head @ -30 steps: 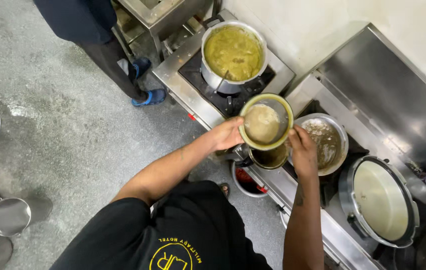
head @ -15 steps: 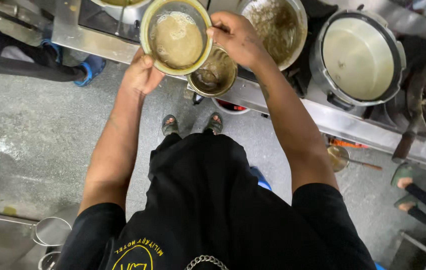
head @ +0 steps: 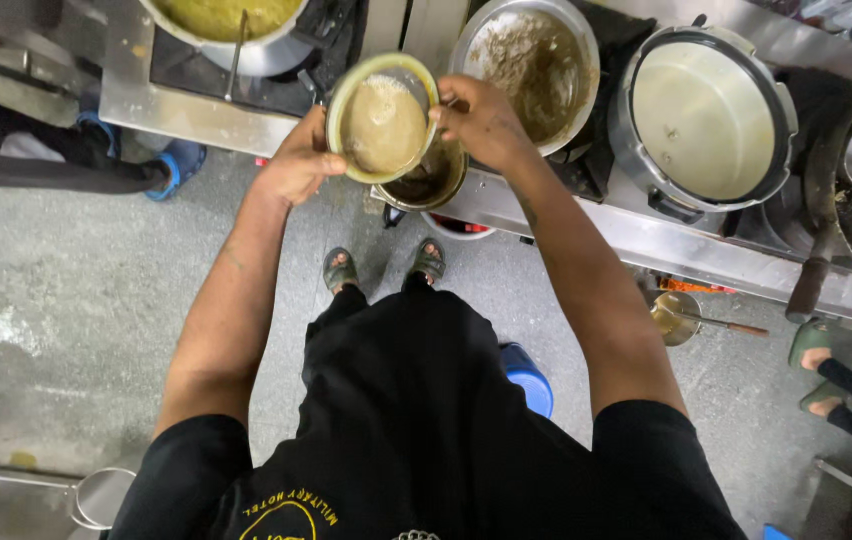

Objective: The person carries two containers of food to a sink, rinses one, then moves to a stove to strain a thick liquid into a pot using a sieve. They then wash the sieve and a bowl under running water.

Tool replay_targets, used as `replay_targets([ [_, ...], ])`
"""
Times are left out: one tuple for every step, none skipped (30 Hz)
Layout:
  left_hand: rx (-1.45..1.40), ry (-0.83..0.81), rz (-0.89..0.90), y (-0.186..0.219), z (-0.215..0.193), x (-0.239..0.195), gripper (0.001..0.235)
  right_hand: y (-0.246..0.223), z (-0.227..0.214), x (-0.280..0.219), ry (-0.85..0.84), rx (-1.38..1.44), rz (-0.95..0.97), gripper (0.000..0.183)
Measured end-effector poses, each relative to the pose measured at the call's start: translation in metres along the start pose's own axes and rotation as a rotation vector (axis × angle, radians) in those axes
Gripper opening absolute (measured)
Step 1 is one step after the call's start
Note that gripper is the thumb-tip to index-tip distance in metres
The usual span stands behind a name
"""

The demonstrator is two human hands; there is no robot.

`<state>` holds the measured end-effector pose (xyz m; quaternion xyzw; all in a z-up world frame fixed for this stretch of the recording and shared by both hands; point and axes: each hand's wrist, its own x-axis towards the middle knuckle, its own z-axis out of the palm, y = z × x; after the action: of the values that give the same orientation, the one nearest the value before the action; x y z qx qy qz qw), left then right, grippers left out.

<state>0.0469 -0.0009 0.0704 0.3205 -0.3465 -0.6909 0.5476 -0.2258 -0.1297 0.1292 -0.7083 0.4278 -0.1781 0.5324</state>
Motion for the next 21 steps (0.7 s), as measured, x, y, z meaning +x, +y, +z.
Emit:
replay_targets([
  [0.013,0.015,-0.005,-0.002,0.0,-0.002,0.105,0.002,0.002,-0.002,-0.002,0.002,0.004,0.026],
  [0.04,0.021,-0.023,-0.002,-0.001,-0.002,0.106,0.003,0.003,-0.002,-0.004,0.004,0.007,0.026],
  [0.064,0.031,-0.043,-0.003,-0.001,-0.003,0.107,0.005,0.005,-0.004,0.006,-0.009,-0.003,0.025],
  [0.089,0.04,-0.063,-0.003,-0.001,-0.005,0.107,0.007,0.008,-0.005,0.015,-0.022,-0.013,0.024],
  [0.125,0.049,-0.053,-0.002,-0.001,-0.005,0.111,0.008,0.008,-0.006,0.025,-0.038,-0.026,0.023],
  [0.161,0.057,-0.043,0.0,0.0,-0.005,0.114,0.01,0.009,-0.005,0.024,-0.061,-0.014,0.021],
  [0.199,0.068,-0.028,0.003,0.001,-0.005,0.117,0.01,0.009,-0.003,0.02,-0.085,-0.006,0.019],
  [0.209,0.06,-0.033,0.006,0.003,-0.004,0.12,0.011,0.009,-0.003,0.016,-0.109,0.002,0.017],
  [0.219,0.054,-0.04,0.01,0.006,-0.004,0.122,0.013,0.009,-0.004,0.017,-0.102,-0.012,0.017],
  [0.229,0.048,-0.047,0.013,0.009,-0.004,0.125,0.014,0.009,-0.004,0.017,-0.096,-0.026,0.017],
  [0.236,0.037,-0.044,0.017,0.011,-0.004,0.126,0.015,0.009,-0.004,0.019,-0.089,-0.041,0.017],
  [0.244,0.027,-0.041,0.02,0.014,-0.003,0.128,0.017,0.009,-0.003,0.021,-0.059,-0.058,0.019],
  [0.249,0.016,-0.042,0.022,0.017,-0.003,0.13,0.018,0.01,-0.004,0.022,-0.028,-0.07,0.021],
  [0.282,0.04,-0.061,0.023,0.019,-0.004,0.132,0.019,0.011,-0.004,0.024,0.003,-0.083,0.023],
  [0.316,0.06,-0.079,0.023,0.022,-0.003,0.135,0.021,0.01,-0.004,0.035,-0.001,-0.093,0.023],
  [0.349,0.079,-0.096,0.022,0.025,-0.002,0.137,0.023,0.01,-0.005,0.046,-0.005,-0.104,0.023],
  [0.371,0.061,-0.064,0.022,0.026,0.0,0.137,0.024,0.01,-0.004,0.058,-0.007,-0.116,0.023],
  [0.392,0.041,-0.031,0.023,0.028,0.002,0.137,0.025,0.009,-0.002,0.069,-0.021,-0.124,0.022],
  [0.411,0.02,-0.004,0.021,0.03,0.001,0.137,0.027,0.011,-0.004,0.08,-0.032,-0.126,0.021],
  [0.459,0.025,0.003,0.02,0.032,0.001,0.136,0.03,0.011,-0.004,0.092,-0.044,-0.128,0.021],
  [0.507,0.029,0.008,0.02,0.035,0.0,0.136,0.032,0.011,-0.004,0.114,-0.056,-0.165,0.022],
])
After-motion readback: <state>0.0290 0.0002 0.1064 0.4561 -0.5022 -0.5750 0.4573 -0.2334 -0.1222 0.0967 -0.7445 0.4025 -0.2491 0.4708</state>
